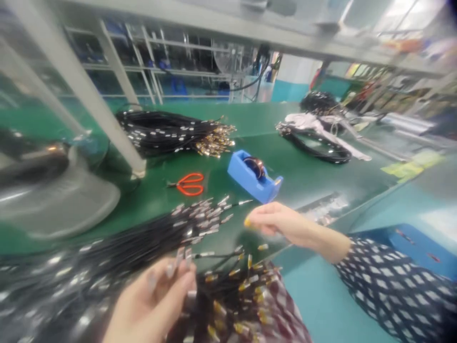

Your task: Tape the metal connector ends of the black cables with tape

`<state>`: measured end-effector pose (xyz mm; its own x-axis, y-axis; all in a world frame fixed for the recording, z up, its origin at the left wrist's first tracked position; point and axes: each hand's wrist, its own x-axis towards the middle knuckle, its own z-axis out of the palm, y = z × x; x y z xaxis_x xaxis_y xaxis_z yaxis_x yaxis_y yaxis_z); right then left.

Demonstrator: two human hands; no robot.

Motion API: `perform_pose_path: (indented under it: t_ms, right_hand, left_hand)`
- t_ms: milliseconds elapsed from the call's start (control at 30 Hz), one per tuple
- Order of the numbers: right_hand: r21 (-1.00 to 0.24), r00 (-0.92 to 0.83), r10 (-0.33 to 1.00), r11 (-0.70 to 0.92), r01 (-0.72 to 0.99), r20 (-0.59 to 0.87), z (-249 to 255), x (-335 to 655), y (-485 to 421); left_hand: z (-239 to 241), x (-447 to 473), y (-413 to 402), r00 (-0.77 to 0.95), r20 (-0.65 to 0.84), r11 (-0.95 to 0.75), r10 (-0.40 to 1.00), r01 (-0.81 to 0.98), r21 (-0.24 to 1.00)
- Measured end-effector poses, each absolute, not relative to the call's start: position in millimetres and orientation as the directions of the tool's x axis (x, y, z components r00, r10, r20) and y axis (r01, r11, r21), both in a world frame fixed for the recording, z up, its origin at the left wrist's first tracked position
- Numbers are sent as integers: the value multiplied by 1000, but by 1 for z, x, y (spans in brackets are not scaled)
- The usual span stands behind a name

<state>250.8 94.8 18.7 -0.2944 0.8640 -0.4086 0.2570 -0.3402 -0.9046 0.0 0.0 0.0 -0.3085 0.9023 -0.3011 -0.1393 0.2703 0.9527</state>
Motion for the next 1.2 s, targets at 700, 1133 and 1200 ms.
perform_pose_path:
  t_ms: [700, 1133, 1200]
  right_hand:
    - [-882, -545, 697, -321, 343, -466, 36, 179, 72]
    - [-976, -429, 877, -211, 58, -215, 1, 170, 52]
    - [-974, -428, 877, -218, 55, -220, 1, 165, 48]
  left_hand:
    - [16, 22, -1, -256, -24, 96, 966, 272, 957]
    - [11, 7, 14, -149, -413, 362, 898, -281, 889]
    - [12, 8, 14, -153, -408, 353, 900, -291, 889]
